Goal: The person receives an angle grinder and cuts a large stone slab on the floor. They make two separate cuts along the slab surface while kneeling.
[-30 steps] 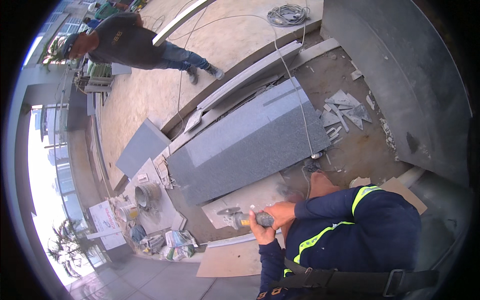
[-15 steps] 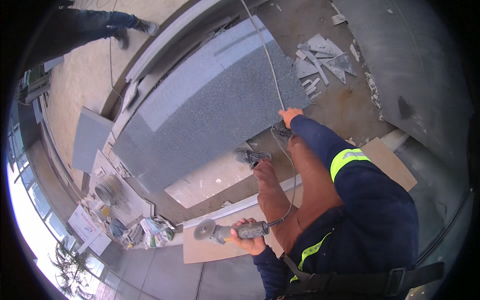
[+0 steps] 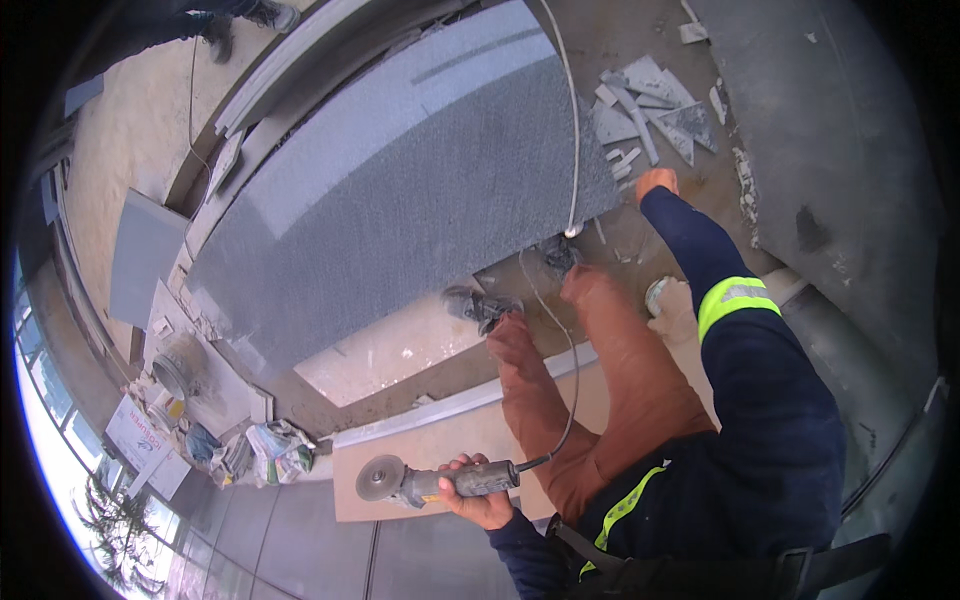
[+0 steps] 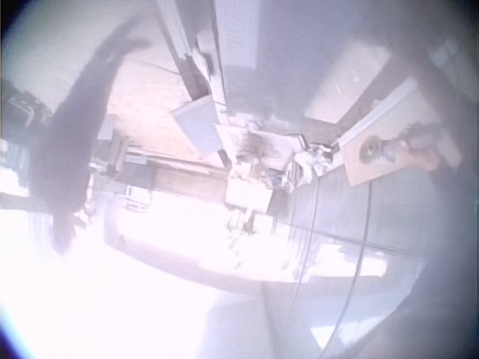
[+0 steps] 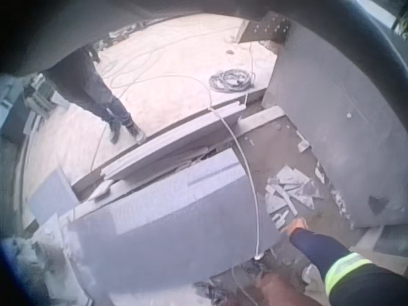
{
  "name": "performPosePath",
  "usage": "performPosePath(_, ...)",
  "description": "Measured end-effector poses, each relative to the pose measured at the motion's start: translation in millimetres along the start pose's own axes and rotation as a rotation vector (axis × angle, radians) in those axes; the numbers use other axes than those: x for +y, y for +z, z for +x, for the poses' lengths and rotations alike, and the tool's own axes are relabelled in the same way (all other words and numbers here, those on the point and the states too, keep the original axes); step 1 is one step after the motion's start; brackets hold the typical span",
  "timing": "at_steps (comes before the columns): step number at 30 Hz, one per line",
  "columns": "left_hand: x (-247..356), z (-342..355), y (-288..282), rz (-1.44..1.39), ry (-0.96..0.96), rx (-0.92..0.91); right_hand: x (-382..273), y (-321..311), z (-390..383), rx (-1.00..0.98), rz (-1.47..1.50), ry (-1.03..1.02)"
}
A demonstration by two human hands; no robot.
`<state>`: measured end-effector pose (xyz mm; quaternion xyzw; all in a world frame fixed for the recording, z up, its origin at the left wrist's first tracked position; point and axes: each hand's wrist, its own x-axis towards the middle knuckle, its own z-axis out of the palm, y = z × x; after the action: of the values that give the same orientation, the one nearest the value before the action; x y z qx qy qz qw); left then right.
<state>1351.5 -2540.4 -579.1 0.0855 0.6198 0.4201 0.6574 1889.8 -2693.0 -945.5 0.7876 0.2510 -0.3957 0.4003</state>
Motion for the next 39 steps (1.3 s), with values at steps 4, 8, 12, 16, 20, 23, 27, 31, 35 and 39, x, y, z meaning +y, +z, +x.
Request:
performPosePath(4, -8, 12, 11, -0.013, -0.005, -0.077, 5, 18, -27, 0.228, 0.168, -0.409)
performPosePath(8, -13, 19, 36, -0.029, 0.001, -0.085, -69, 4, -45, 0.265, 0.250, -0.505)
performPosePath(12, -8, 15, 42, 0.000, 0.008, -0.060, -110, 36, -20, 0.200, 0.153, -0.343)
performPosePath(16, -2, 16, 22, -0.003, 0.042, -0.061, -85, 38, -16, 0.168, -0.009, -0.386)
performPosePath(20, -4, 21, 25, -0.046, 0.039, -0.046, -16, 79, 24, 0.024, 0.048, -0.022)
performPosePath(23, -9, 24, 21, -0.056, 0.047, -0.055, 42, 73, 28, 0.013, 0.045, 0.125)
performPosePath(27, -14, 45, 26, -0.028, 0.087, -0.017, 2, 0, -57, 0.093, 0.396, -0.525)
performPosePath(31, -26, 85, 38, -0.005, 0.110, 0.012, -97, -127, -230, -0.205, 0.906, -1.174)
performPosePath(35, -37, 163, 61, -0.015, 0.152, 0.043, -203, -169, -309, 0.069, 0.779, -1.746)
performPosePath(39, -32, 225, 71, -0.014, 0.106, -0.025, -276, -172, -330, 0.206, 0.582, -1.455)
